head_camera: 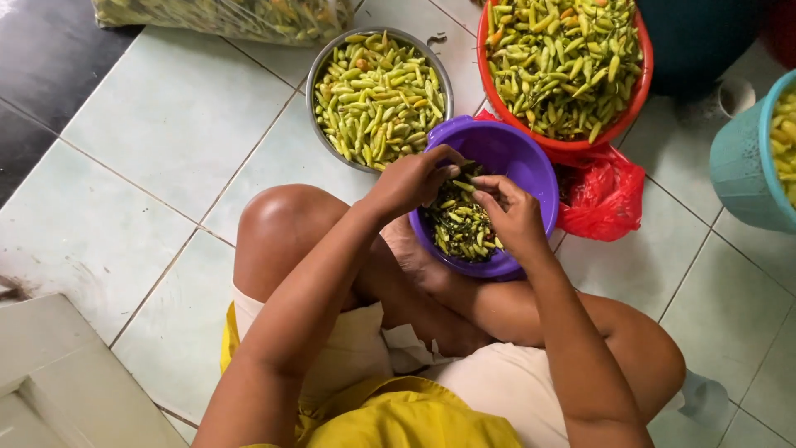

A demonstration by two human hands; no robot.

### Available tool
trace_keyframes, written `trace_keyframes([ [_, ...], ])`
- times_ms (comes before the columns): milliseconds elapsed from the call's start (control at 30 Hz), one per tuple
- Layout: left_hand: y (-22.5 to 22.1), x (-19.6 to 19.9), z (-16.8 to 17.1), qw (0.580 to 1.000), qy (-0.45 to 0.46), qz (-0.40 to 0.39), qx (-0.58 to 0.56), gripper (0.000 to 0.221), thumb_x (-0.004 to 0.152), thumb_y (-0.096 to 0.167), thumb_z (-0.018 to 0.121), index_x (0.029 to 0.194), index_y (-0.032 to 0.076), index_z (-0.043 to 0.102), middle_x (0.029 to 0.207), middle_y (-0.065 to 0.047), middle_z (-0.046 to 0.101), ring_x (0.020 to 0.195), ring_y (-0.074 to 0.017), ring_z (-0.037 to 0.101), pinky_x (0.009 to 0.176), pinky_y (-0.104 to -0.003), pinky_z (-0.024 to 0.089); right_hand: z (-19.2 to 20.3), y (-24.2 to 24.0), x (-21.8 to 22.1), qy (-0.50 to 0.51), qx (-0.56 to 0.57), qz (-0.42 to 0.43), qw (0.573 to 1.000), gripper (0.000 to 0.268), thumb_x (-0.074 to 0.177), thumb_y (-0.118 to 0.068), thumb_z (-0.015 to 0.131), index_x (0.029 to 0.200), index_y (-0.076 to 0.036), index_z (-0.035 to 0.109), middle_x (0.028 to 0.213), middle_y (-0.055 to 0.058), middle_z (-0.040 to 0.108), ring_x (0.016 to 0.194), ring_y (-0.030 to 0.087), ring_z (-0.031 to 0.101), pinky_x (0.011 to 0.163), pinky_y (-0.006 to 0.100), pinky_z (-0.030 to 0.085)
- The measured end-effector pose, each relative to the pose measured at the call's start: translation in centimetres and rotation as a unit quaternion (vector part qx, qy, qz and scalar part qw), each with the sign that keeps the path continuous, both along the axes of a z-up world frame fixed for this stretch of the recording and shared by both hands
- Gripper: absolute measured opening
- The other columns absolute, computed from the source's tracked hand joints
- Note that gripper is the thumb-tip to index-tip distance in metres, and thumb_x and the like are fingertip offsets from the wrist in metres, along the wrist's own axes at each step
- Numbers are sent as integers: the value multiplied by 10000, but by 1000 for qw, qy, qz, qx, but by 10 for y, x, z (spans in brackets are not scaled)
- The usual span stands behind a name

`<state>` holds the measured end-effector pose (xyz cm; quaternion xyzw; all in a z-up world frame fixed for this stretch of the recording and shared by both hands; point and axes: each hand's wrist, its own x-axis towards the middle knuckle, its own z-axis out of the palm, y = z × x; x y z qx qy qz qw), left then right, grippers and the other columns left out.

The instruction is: A person sitting on the floor is removing the stems from green chilies and sorting them into different bowls.

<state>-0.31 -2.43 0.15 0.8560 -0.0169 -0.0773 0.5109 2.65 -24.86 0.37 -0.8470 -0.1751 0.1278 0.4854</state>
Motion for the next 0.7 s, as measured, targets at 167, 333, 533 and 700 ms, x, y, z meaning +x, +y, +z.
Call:
trace_keyframes([
  [167,-5,-1,-7,1000,6,-20,20,240,1008,386,578,1230,298,555,471,44,589,613,-324,699,771,-492,560,-4,5,0,11,32,-18,999,206,977,-59,729,1180,-71,765,1003,115,780,929,101,705,802,283,613],
  [333,5,2,7,998,-12,61,-21,557,1093,426,440,1579,281,209,929,-295,720,917,-545,693,885,-653,521,-10,19,24,-14,6,-27,1000,178,988,-68,722,1159,-60,767,969,122,778,896,137,725,759,310,610],
  [533,15,-11,30,978,-107,152,-96,549,1150,247,306,1652,186,91,878,-381,670,912,-631,652,804,-655,481,4,83,59,-34,63,68,995,273,961,-48,735,1233,-78,734,1025,134,774,976,191,728,857,374,604],
  [700,29,-4,20,966,-124,174,-143,534,1155,274,289,1652,193,112,788,-286,691,781,-529,697,839,-571,519,-44,66,99,-88,-200,130,967,184,916,-23,726,1059,-112,800,919,155,774,958,357,738,842,452,581],
])
